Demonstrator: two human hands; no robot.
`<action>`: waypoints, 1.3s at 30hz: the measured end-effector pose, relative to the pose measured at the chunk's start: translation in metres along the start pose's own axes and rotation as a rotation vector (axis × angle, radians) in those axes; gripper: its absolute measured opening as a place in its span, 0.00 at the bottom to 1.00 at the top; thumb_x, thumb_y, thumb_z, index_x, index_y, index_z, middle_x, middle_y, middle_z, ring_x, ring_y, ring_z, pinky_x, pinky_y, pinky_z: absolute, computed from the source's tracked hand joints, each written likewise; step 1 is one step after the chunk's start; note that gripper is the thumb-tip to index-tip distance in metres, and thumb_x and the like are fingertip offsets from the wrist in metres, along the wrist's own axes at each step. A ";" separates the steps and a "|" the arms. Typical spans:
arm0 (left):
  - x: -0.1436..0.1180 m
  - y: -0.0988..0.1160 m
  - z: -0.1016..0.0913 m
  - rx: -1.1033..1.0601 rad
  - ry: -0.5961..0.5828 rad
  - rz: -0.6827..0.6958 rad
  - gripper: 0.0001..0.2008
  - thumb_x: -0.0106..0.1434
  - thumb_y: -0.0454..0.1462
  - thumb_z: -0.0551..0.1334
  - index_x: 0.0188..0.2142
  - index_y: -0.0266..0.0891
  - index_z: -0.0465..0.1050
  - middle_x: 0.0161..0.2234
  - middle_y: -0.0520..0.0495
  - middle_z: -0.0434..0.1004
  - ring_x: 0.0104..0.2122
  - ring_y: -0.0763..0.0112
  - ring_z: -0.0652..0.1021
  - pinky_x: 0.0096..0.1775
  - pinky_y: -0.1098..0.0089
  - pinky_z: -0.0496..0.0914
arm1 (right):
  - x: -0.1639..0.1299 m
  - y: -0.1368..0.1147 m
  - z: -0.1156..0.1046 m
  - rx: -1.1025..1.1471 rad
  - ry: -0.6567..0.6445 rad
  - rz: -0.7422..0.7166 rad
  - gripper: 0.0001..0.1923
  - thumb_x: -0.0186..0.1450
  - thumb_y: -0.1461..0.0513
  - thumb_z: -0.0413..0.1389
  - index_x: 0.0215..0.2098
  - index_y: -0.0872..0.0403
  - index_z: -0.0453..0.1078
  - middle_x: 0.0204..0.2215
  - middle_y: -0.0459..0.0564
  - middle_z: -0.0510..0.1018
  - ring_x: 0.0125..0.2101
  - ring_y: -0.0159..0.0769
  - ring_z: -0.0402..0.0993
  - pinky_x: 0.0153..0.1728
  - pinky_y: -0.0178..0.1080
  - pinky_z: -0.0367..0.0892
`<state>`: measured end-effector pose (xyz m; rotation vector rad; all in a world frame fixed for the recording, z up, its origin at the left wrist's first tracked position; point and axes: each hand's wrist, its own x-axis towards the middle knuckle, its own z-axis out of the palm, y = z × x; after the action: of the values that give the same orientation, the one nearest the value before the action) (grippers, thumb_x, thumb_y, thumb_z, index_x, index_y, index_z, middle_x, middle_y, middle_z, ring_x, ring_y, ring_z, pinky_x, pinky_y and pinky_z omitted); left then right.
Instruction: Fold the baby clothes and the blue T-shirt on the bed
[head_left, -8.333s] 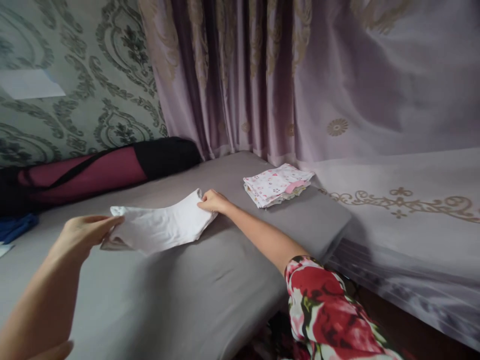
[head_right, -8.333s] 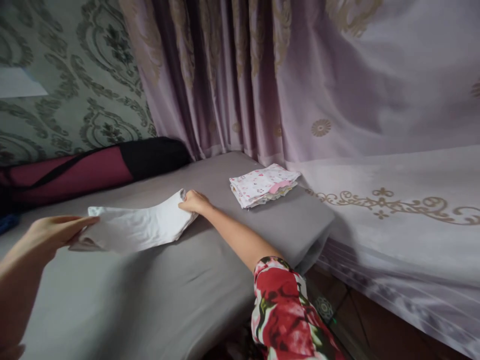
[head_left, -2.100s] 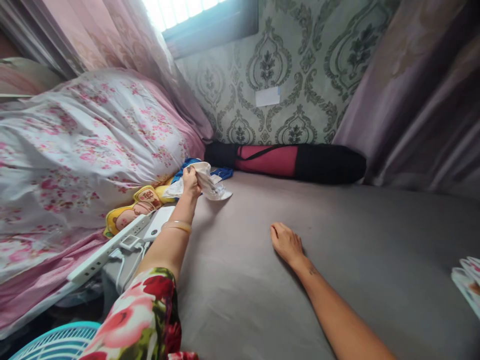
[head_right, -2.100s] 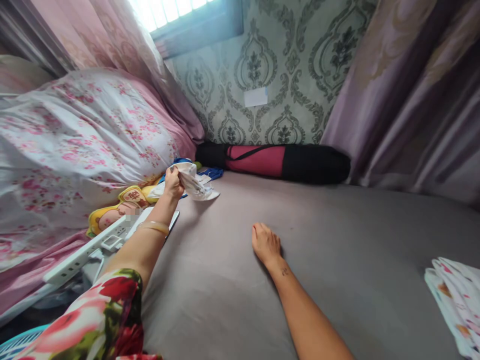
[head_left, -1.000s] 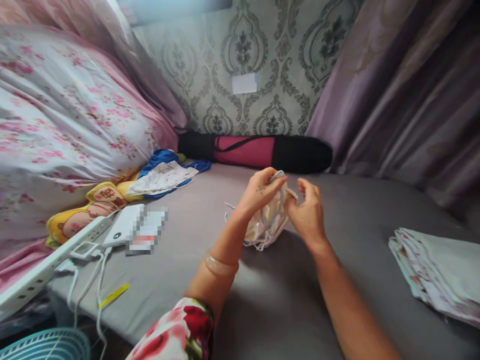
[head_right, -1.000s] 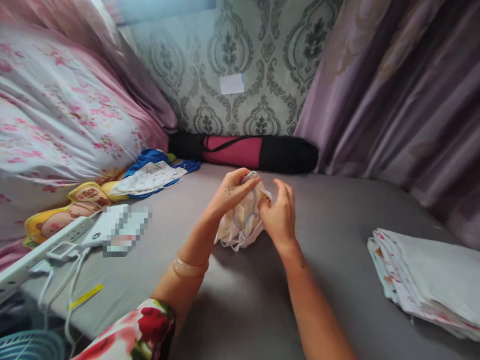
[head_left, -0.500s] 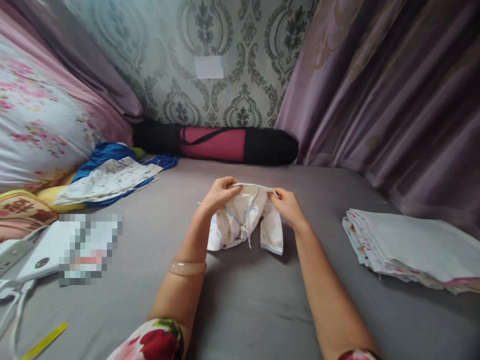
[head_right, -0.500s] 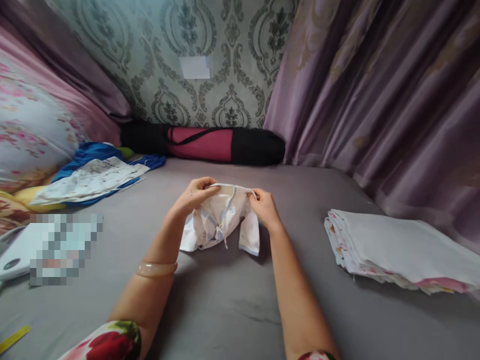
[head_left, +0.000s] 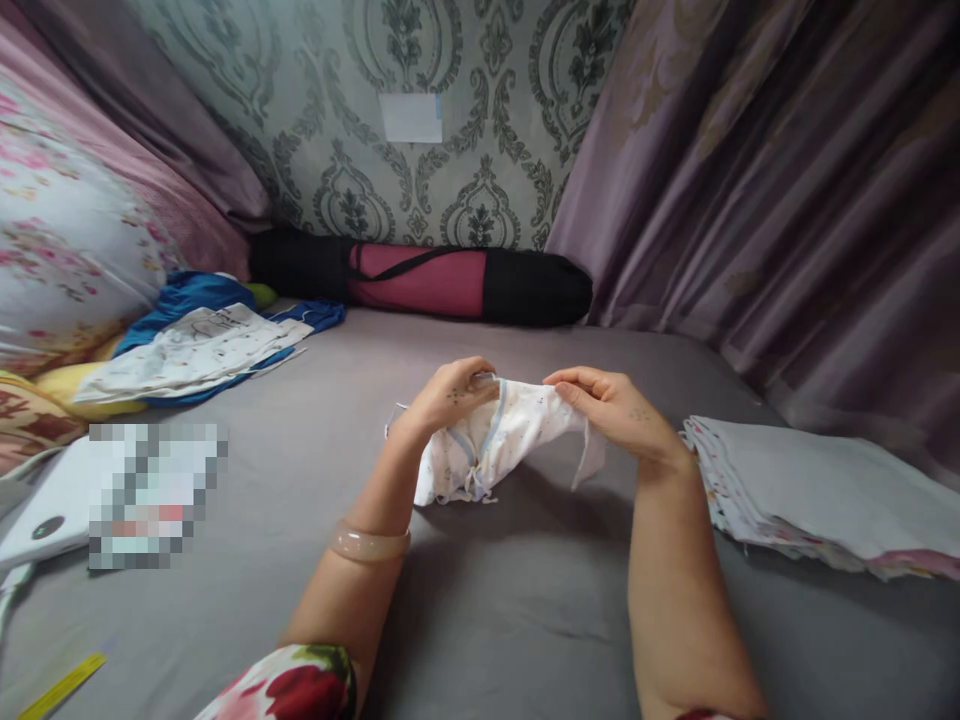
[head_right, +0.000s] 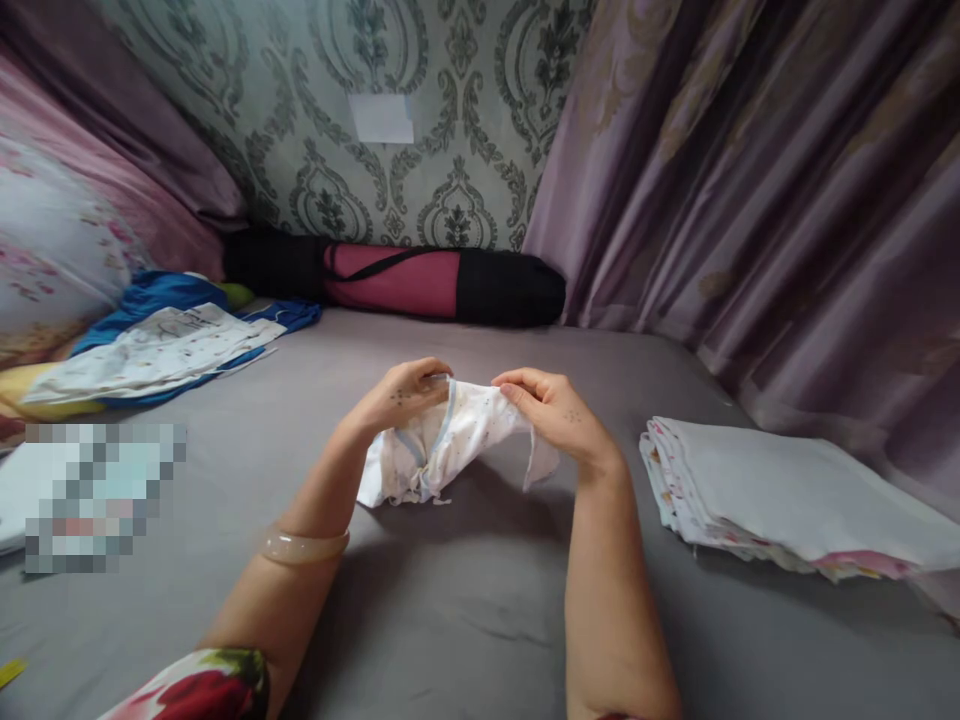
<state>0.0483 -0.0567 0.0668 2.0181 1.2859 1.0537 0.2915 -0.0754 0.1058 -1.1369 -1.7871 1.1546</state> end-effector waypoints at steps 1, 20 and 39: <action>0.000 0.002 0.002 -0.005 0.008 0.027 0.13 0.57 0.38 0.63 0.43 0.41 0.75 0.35 0.48 0.76 0.33 0.69 0.74 0.34 0.73 0.67 | -0.001 0.000 -0.002 -0.005 -0.014 -0.003 0.19 0.61 0.49 0.59 0.42 0.53 0.76 0.33 0.47 0.80 0.28 0.31 0.72 0.28 0.33 0.67; -0.002 0.037 0.025 -0.346 -0.158 -0.036 0.14 0.61 0.45 0.61 0.32 0.36 0.75 0.25 0.52 0.71 0.26 0.76 0.69 0.28 0.75 0.63 | -0.003 0.008 -0.008 -0.118 -0.119 -0.050 0.17 0.62 0.52 0.58 0.44 0.52 0.76 0.38 0.48 0.80 0.36 0.35 0.74 0.36 0.36 0.68; -0.008 0.004 -0.016 -0.400 -0.219 -0.411 0.20 0.58 0.51 0.64 0.40 0.36 0.74 0.37 0.44 0.78 0.36 0.69 0.77 0.37 0.69 0.72 | 0.004 0.043 -0.030 0.126 0.128 0.064 0.19 0.55 0.47 0.64 0.35 0.52 0.76 0.30 0.46 0.79 0.28 0.33 0.72 0.31 0.36 0.66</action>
<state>0.0350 -0.0652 0.0760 1.4472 1.1937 0.7930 0.3293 -0.0539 0.0764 -1.1731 -1.5696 1.1870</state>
